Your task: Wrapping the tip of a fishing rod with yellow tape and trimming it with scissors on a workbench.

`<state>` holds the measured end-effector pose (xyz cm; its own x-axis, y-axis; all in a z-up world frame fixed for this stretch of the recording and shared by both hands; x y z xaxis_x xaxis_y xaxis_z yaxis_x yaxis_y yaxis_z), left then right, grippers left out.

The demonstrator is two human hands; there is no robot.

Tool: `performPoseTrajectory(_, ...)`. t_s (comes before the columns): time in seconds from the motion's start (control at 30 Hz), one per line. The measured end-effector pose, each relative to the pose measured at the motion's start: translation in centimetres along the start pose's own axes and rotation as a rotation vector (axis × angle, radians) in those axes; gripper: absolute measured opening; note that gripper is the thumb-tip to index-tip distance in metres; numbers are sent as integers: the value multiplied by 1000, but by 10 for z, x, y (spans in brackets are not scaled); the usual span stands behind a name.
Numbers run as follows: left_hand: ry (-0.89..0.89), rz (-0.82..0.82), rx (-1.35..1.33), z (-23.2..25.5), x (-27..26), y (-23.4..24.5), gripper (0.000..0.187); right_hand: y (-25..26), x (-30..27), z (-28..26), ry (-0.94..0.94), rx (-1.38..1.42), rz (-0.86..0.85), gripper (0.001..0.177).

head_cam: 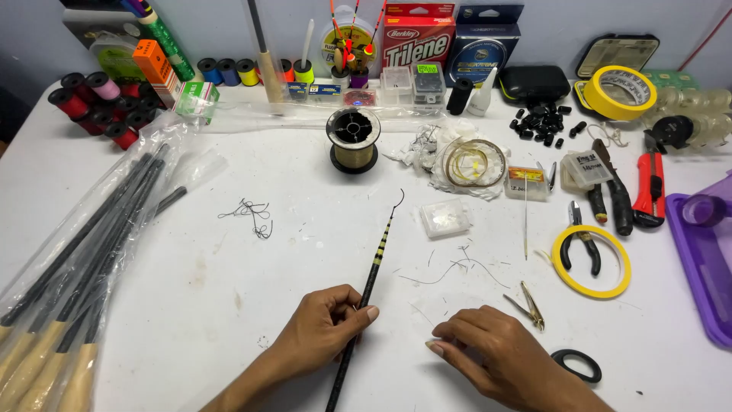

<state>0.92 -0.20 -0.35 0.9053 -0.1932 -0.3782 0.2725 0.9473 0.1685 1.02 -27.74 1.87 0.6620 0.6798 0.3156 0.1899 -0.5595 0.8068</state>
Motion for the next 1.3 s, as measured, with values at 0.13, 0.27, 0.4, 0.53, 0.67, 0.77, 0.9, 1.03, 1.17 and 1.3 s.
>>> performPoseTrajectory(0.13, 14, 9, 23, 2, -1, 0, 31, 6, 1, 2, -2, -1, -5, 14)
performPoseTrajectory(0.27, 35, 2, 21, 4, -3, 0, 31, 33, -3, 34, -191, -59, 87, 15)
performPoseTrajectory(0.4, -1, 5, 38, 0, -1, 1, 31, 84, -9, 69, -685, -295, 188, 23)
performPoseTrajectory(0.53, 13, -6, 18, 1, -2, 1, 32, 116, -8, 68, -1142, -388, -37, 34)
performPoseTrajectory(0.67, 14, -3, 32, 3, -3, 2, 32, 125, -1, 61, -1311, -310, -210, 37)
performPoseTrajectory(0.77, 20, 7, 38, 4, -3, 2, 31, 122, -3, 68, -1283, -248, -226, 34)
performPoseTrajectory(0.9, 12, 4, 38, 1, -1, 2, 31, 118, -10, 78, -1209, -247, -257, 38)
performPoseTrajectory(1.03, 16, 4, 16, 4, -3, 2, 32, 118, -10, 77, -1203, -224, -267, 38)
performPoseTrajectory(1.17, 10, 4, 36, 4, -3, 2, 31, 122, -14, 80, -1232, -248, -171, 34)
performPoseTrajectory(1.3, 14, 2, 35, 5, -4, 2, 32, 127, -30, 94, -1173, -310, 138, 35)
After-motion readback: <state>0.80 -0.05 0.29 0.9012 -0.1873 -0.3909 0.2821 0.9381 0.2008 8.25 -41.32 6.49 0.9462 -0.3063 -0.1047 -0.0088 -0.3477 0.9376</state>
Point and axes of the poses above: each hand's wrist, its own x-axis towards the middle knuckle, its own y-axis out of the back of the hand, z = x × y, the point moved 1 cm from there along x, towards the middle knuckle, and after that the axes turned 2 degrees about y, right-handed, at the moved point
